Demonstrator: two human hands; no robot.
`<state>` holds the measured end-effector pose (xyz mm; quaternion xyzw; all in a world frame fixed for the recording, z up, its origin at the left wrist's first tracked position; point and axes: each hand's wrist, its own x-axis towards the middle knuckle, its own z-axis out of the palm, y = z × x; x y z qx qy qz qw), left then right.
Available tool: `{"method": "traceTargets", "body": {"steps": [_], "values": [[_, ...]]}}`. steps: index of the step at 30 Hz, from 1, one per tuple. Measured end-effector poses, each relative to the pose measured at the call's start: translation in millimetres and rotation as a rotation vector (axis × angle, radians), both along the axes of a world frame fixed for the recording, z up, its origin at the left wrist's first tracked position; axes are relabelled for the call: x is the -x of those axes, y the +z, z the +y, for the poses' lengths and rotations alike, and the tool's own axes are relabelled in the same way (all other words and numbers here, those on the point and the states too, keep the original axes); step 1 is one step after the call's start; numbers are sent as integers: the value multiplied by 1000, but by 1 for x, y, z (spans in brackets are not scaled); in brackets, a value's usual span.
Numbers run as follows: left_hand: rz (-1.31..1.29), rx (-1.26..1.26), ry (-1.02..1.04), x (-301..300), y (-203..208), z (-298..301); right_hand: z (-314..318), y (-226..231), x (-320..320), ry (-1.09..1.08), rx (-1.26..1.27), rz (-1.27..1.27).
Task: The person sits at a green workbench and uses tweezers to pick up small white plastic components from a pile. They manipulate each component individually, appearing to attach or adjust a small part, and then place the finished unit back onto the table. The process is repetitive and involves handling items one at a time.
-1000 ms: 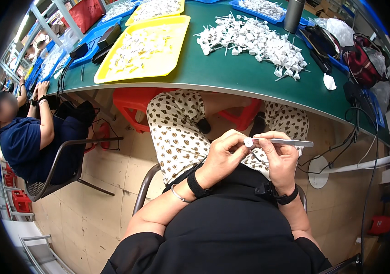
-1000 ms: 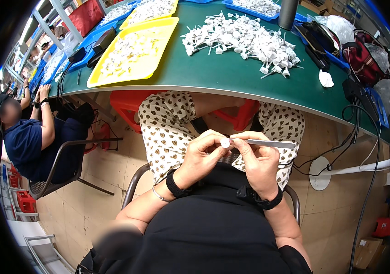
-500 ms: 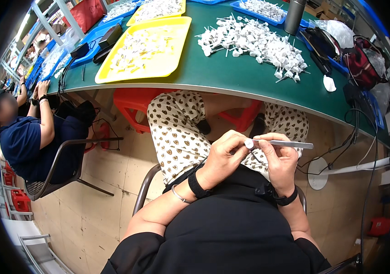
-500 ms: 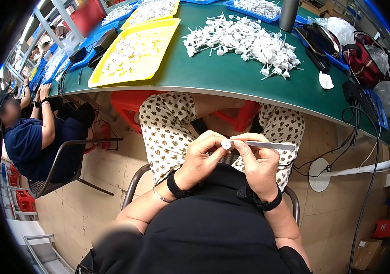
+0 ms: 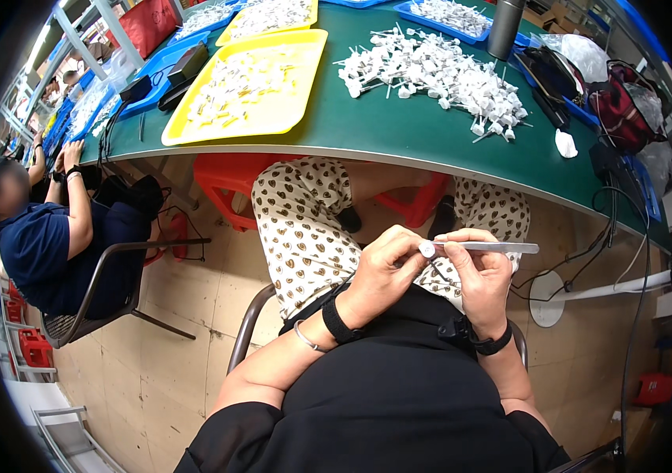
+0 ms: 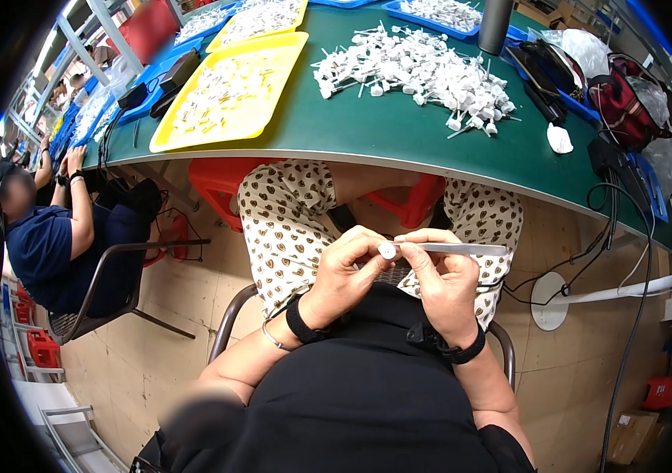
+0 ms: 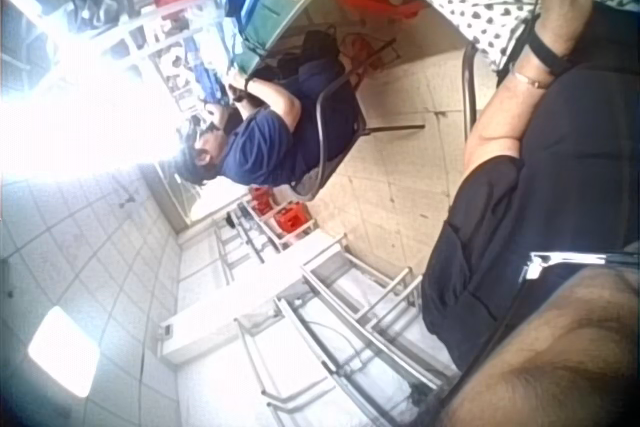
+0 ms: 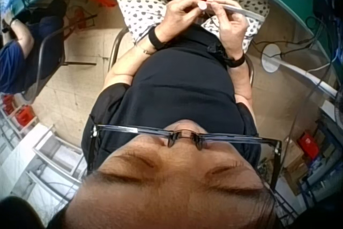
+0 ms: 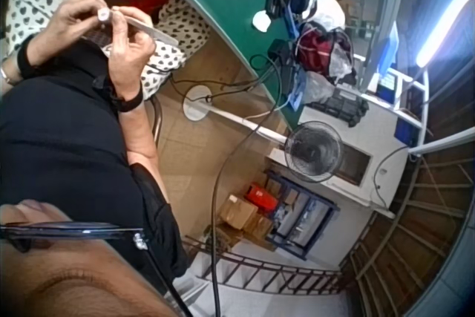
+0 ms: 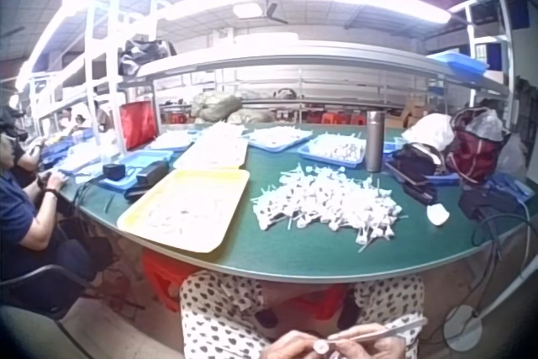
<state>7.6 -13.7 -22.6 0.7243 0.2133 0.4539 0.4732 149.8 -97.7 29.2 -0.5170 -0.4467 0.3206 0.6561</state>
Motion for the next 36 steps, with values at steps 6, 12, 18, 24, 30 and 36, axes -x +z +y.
{"method": "traceTargets", "body": {"steps": [6, 12, 18, 24, 30, 36], "values": [[10, -24, 7, 1, 3, 0, 0, 1, 1, -13, -14, -81], [4, -7, -2, 0, 0, 0, -1, 0, 0, -16, 2, -50], [-2, 6, 0, 0, 1, -2, -1, 1, 1, -26, -27, -83], [-36, -43, 32, -1, 3, -4, -3, 7, 2, -56, -85, -439], [-47, -111, 28, -1, 2, -3, -5, 18, -2, -1, -17, -526], [-46, -44, -17, -1, -5, 3, -7, 18, -5, -7, -15, -274]]}}
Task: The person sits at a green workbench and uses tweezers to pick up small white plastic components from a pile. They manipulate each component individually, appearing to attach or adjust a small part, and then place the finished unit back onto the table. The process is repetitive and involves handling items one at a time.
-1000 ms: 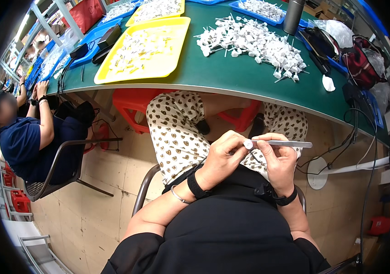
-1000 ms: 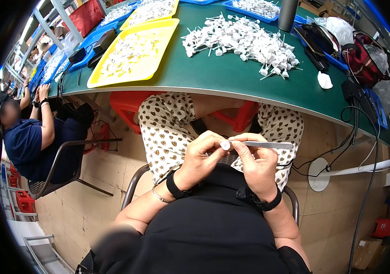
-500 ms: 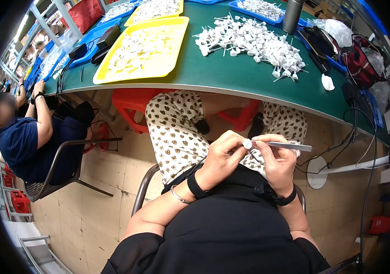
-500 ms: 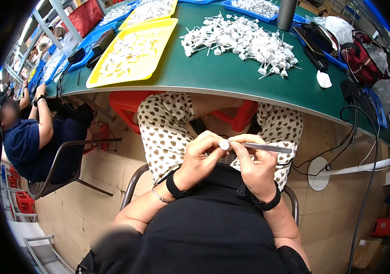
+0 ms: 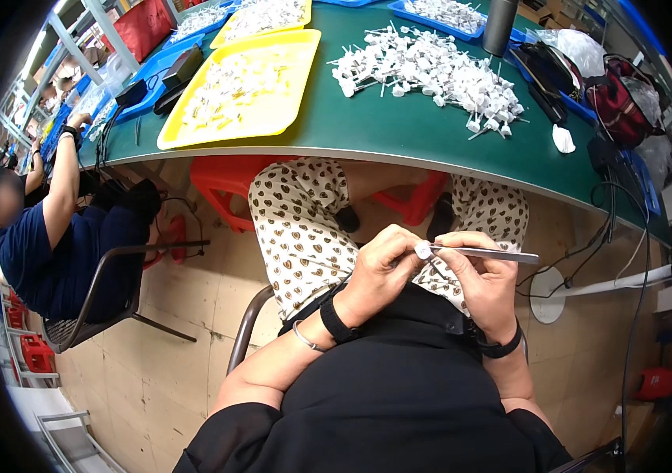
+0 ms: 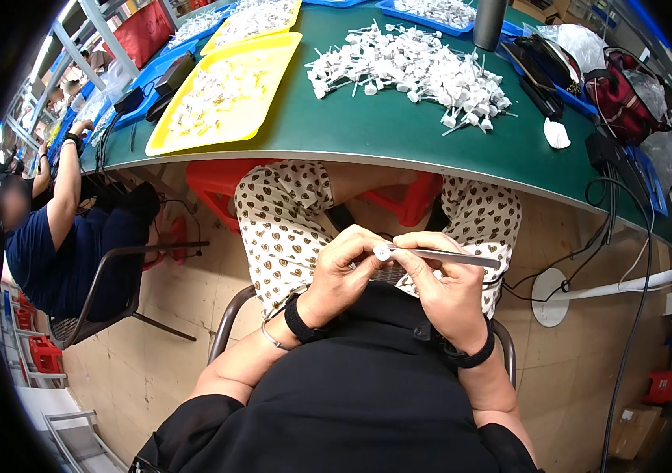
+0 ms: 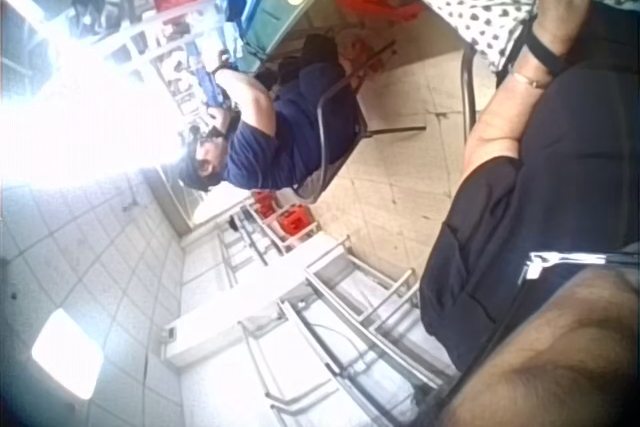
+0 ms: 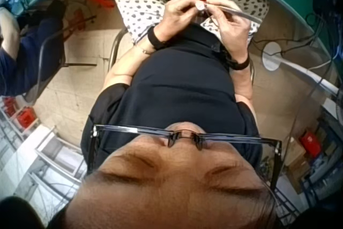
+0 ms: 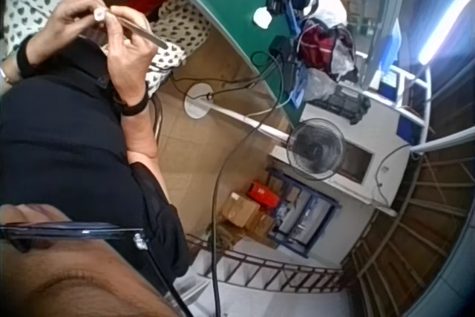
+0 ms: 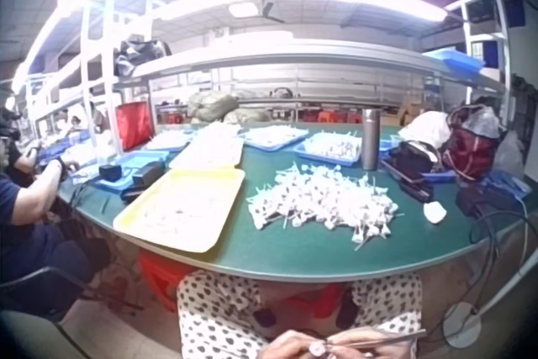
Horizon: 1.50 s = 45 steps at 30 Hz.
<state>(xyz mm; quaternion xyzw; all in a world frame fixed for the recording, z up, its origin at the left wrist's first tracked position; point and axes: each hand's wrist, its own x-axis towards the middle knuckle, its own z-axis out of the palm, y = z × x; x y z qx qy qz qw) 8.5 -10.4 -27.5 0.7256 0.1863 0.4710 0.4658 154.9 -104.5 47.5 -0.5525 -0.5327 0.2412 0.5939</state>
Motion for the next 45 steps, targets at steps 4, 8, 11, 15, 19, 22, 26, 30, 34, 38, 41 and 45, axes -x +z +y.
{"method": "traceTargets", "body": {"steps": [4, 8, 11, 15, 19, 22, 26, 30, 34, 38, 41, 45], "values": [[-45, 200, -65, 0, -1, -1, -5, 9, -8, -19, -14, 41], [-47, 149, -58, 0, 4, -2, 0, 1, 3, 63, -37, 80], [-74, 105, -28, -1, 8, -3, 4, -13, 8, 4, -56, -28], [-35, 86, -15, 0, 10, -2, 5, -16, 8, -14, -66, -67], [-60, 118, -38, -2, 4, -2, 4, -15, 9, -14, -58, -34], [-58, 115, -38, -2, 5, -2, 5, -15, 9, -15, -56, -26], [-36, 110, -54, -1, 7, -2, 4, -16, 8, -13, -42, 0], [0, 105, -72, 1, 5, -1, 5, -15, 8, -8, -47, -2], [12, 72, -53, 1, 4, -1, 4, -15, 7, -15, -26, -38], [19, 81, -62, 1, 4, -2, 5, -13, 9, -14, -17, 43], [21, 82, -60, 1, 3, -1, 6, -17, 8, -11, -34, 20], [17, 63, -54, 0, 4, -1, 6, -17, 8, -15, -31, -19]]}}
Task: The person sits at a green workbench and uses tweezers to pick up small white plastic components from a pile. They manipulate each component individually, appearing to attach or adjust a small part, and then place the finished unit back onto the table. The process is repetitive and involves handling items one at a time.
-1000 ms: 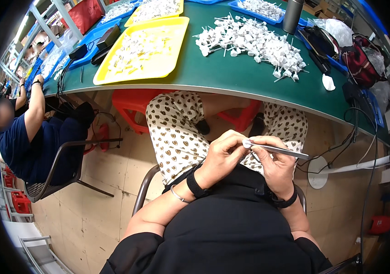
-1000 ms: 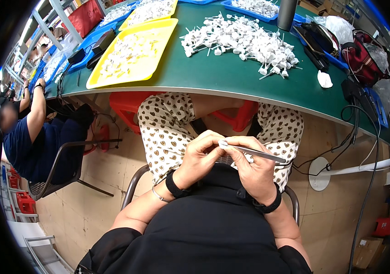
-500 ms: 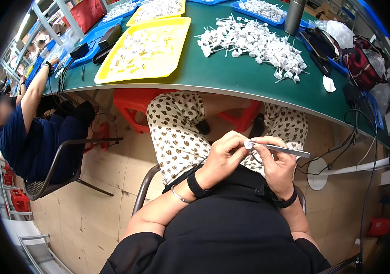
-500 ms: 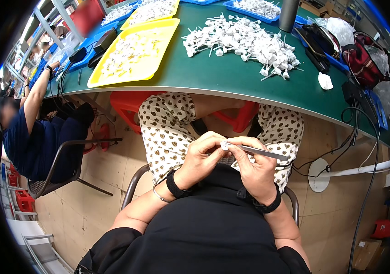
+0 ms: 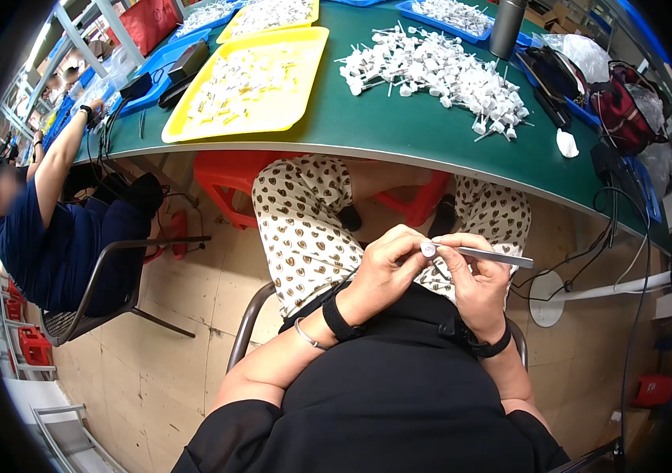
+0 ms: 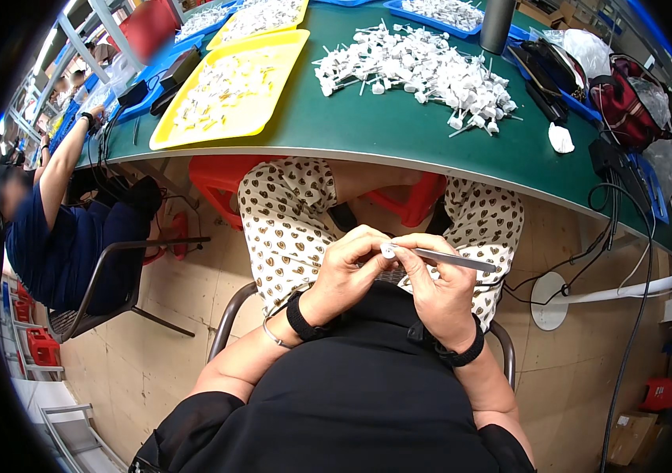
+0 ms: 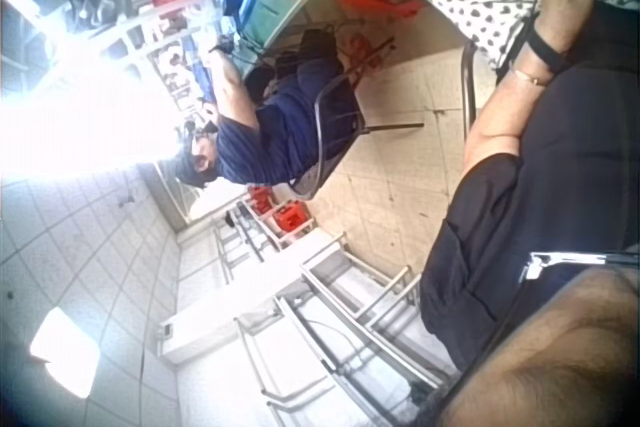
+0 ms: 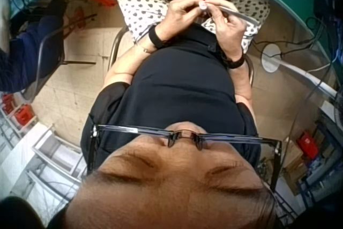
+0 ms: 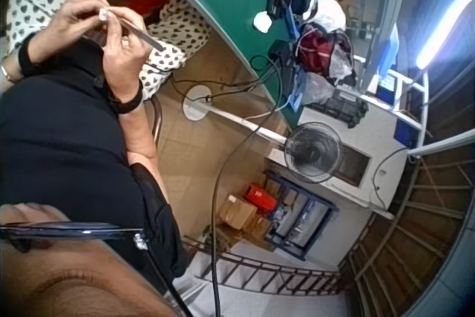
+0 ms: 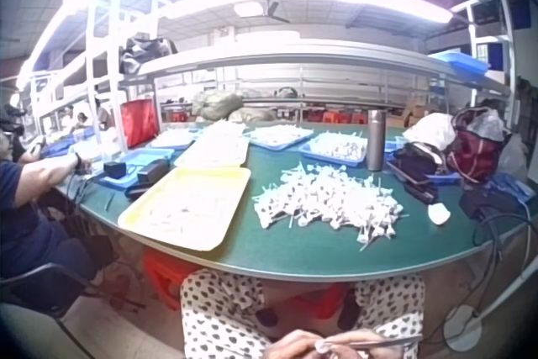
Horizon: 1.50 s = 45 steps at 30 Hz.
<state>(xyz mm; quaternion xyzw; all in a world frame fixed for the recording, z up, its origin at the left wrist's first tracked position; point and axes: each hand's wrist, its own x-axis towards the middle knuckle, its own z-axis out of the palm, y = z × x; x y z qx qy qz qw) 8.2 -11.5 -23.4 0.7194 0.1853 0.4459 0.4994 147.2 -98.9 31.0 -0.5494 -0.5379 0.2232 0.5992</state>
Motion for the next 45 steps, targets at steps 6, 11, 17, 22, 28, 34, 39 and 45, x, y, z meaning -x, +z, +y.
{"method": "traceTargets", "body": {"steps": [6, 11, 17, 22, 28, 34, 39, 45], "values": [[-1, 14, -9, 0, 0, -1, 0, -1, -2, 9, 11, 30], [8, 29, -9, 0, -2, 0, 0, -1, -4, 12, 28, -9], [0, 30, 0, -1, -2, 0, 0, -3, 3, -5, -12, 85], [3, 10, 3, -1, 0, -1, 0, -3, -1, -12, 12, -6], [3, 23, -5, -1, 0, -1, -1, 1, -2, -6, 44, 25], [11, 20, -10, -1, 0, -1, 0, -1, -2, -20, 42, -23], [7, 13, -16, 0, -3, -2, 1, 4, -7, 0, -14, -246], [14, 77, -49, -1, -3, -3, 0, 1, -9, 33, 43, -46]]}}
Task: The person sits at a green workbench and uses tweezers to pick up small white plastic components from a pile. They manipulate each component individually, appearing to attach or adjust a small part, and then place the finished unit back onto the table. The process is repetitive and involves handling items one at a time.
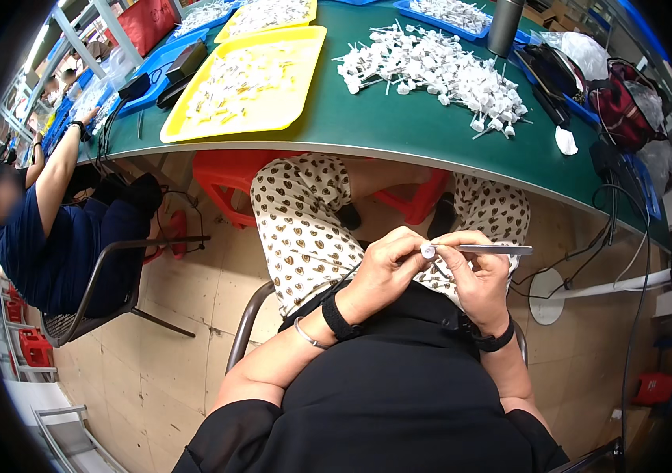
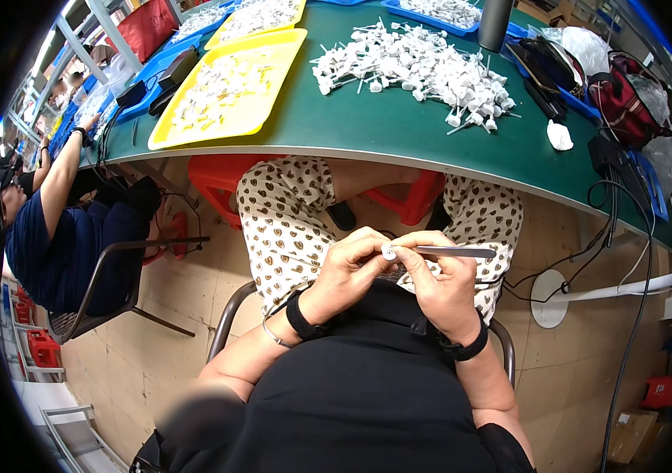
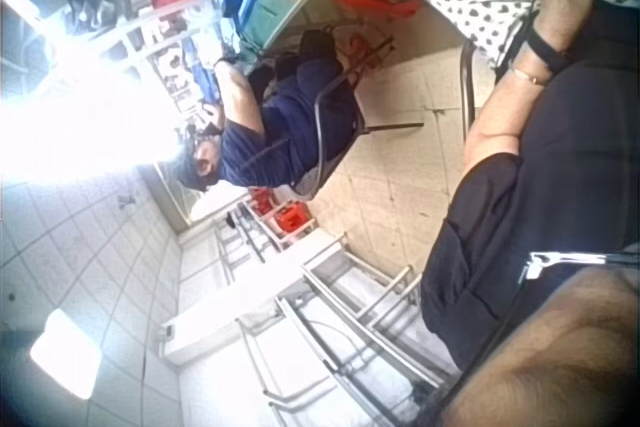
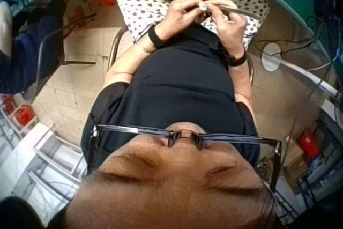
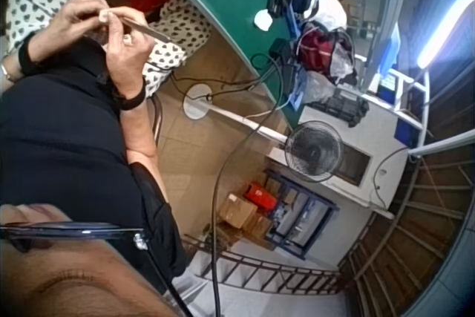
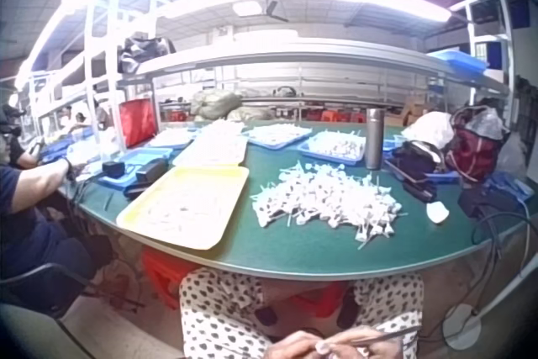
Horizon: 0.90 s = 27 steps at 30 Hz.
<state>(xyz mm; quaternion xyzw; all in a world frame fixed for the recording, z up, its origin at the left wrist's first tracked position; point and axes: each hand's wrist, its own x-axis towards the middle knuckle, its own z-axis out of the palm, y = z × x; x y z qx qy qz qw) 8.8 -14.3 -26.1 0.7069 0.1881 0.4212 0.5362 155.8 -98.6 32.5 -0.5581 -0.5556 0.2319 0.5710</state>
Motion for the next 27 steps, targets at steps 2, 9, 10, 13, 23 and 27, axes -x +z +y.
{"method": "traceTargets", "body": {"steps": [2, 9, 10, 13, 23, 27], "values": [[-10, 5, -3, -1, 0, 0, 0, -2, 1, 3, -1, 80], [18, -29, -9, 0, -2, 2, 1, -1, -3, 4, -47, -164], [27, -26, -15, 0, -4, 2, 2, 1, -4, 8, -55, -228], [56, -77, -17, 1, -7, 3, 3, 7, -8, 46, -72, -412], [2, 20, -15, 4, 2, 8, 0, 1, -7, 109, 19, 316], [-40, 118, -37, 2, 0, 7, 1, 2, -10, 135, 31, 398]]}}
